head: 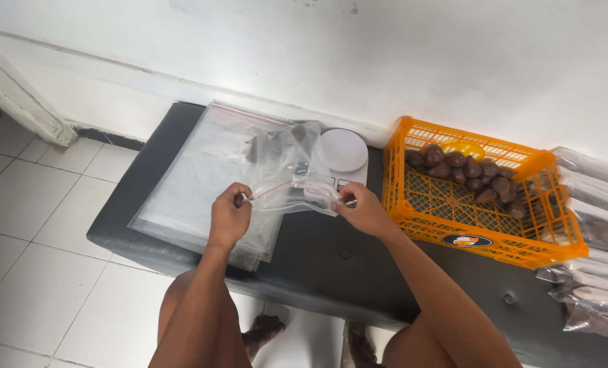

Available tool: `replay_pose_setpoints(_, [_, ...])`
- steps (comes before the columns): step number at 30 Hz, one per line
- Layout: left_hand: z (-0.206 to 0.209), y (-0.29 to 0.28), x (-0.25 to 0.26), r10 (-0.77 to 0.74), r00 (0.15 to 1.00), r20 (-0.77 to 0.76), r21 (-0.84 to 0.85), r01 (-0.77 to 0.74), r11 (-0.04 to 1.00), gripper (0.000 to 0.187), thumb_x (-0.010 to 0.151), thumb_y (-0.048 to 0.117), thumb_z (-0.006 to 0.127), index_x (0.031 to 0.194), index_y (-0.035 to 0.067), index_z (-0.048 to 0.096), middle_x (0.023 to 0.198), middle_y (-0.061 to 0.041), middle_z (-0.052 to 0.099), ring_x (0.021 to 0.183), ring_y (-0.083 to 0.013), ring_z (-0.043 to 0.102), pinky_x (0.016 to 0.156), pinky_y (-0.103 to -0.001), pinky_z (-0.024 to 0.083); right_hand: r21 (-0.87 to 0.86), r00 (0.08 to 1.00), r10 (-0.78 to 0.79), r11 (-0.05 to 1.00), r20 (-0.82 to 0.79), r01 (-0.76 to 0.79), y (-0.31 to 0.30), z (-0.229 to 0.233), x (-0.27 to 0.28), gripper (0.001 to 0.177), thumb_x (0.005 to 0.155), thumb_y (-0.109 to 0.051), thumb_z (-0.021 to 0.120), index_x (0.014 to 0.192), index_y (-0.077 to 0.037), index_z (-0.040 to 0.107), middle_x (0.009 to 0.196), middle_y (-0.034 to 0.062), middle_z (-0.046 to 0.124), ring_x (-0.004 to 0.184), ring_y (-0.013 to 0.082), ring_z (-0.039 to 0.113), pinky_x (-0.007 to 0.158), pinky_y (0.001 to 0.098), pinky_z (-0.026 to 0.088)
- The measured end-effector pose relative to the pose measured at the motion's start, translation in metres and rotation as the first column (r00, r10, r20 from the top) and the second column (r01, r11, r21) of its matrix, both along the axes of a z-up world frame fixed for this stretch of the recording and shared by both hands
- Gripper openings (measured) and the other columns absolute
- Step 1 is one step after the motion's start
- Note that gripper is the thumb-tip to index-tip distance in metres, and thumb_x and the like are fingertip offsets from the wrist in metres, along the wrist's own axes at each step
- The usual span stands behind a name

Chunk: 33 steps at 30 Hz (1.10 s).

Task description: Weighing snake fruit on a digital scale and bagging them in zip-lock plastic bags.

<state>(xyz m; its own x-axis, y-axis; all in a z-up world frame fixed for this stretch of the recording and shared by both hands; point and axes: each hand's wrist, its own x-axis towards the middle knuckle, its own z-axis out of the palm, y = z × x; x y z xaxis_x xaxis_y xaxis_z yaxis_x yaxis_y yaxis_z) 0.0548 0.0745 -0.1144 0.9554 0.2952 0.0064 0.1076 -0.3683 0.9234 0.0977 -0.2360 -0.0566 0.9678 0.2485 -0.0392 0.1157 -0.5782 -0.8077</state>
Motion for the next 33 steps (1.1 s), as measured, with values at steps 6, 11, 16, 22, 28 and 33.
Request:
replay_pose_setpoints(6, [0.026, -0.012, -0.007, 0.129, 0.96, 0.249, 0.191, -0.18, 0.965, 0.02, 0.084, -0.008, 0.06, 0.085, 0.011, 0.066, 0.076, -0.013, 0.058, 0.075, -0.0311, 0.064, 0.074, -0.043, 0.053, -0.169, 0.945, -0.034, 0.981, 0.326, 0.094, -0.01, 0.001, 0.012, 0.011, 0.088, -0.005, 0.064, 0.086, -0.012, 0.056, 0.065, 0.0077, 0.058, 0.068, 0.0272, 0.067, 0.063, 0.0373, 0.055])
replay_pose_setpoints(11, [0.035, -0.006, -0.009, 0.286, 0.883, 0.372, 0.219, -0.383, 0.897, 0.024, 0.085, -0.006, 0.061, 0.104, 0.008, 0.063, 0.091, -0.008, 0.052, 0.074, -0.0259, 0.065, 0.068, -0.038, 0.056, -0.015, 0.856, -0.256, 0.956, 0.45, 0.293, 0.002, 0.031, 0.019, 0.023, 0.086, 0.005, 0.064, 0.104, -0.008, 0.058, 0.074, 0.0124, 0.056, 0.071, 0.0262, 0.065, 0.066, 0.0344, 0.056])
replay_pose_setpoints(16, [0.067, -0.021, -0.031, 0.254, 0.967, -0.003, -0.396, -0.235, 0.888, 0.022, 0.094, 0.005, 0.061, 0.115, -0.002, 0.064, 0.11, -0.022, 0.061, 0.096, -0.0273, 0.068, 0.085, -0.038, 0.06, 0.149, 0.93, -0.286, 0.955, 0.23, 0.256, -0.005, 0.028, 0.013, 0.018, 0.086, 0.001, 0.062, 0.103, -0.004, 0.066, 0.097, 0.0138, 0.06, 0.094, 0.0272, 0.067, 0.076, 0.0375, 0.06])
replay_pose_setpoints(22, [0.095, -0.025, -0.041, 0.102, 0.994, 0.048, -0.789, -0.025, 0.614, 0.022, 0.093, 0.009, 0.07, 0.109, 0.001, 0.057, 0.103, -0.012, 0.061, 0.096, -0.0229, 0.072, 0.091, -0.037, 0.062, 0.757, 0.939, 0.011, 0.596, -0.344, 0.27, -0.01, 0.038, -0.003, 0.024, 0.09, -0.004, 0.066, 0.113, 0.0, 0.06, 0.1, 0.0083, 0.064, 0.095, 0.0194, 0.07, 0.082, 0.033, 0.064])
replay_pose_setpoints(28, [0.073, -0.034, -0.031, -0.09, 0.989, 0.114, -0.774, 0.145, 0.616, 0.024, 0.09, 0.005, 0.074, 0.112, -0.001, 0.066, 0.1, -0.011, 0.064, 0.095, -0.0222, 0.073, 0.091, -0.038, 0.063, 0.766, 0.94, 0.124, 0.619, -0.317, 0.176, -0.008, 0.041, -0.017, 0.021, 0.087, 0.0, 0.072, 0.106, 0.0, 0.064, 0.095, 0.0038, 0.061, 0.09, 0.0165, 0.071, 0.082, 0.0315, 0.067])
replay_pose_setpoints(33, [0.046, -0.042, -0.022, -0.04, 0.992, 0.117, -0.568, 0.099, 0.817, 0.018, 0.083, -0.001, 0.08, 0.093, 0.004, 0.067, 0.083, -0.003, 0.055, 0.076, -0.0124, 0.063, 0.072, -0.028, 0.062, 0.703, 0.966, 0.02, 0.69, -0.257, 0.173, -0.024, -0.003, 0.002, 0.02, 0.086, -0.001, 0.079, 0.103, 0.002, 0.069, 0.088, 0.0053, 0.053, 0.081, 0.0174, 0.069, 0.075, 0.0366, 0.07])
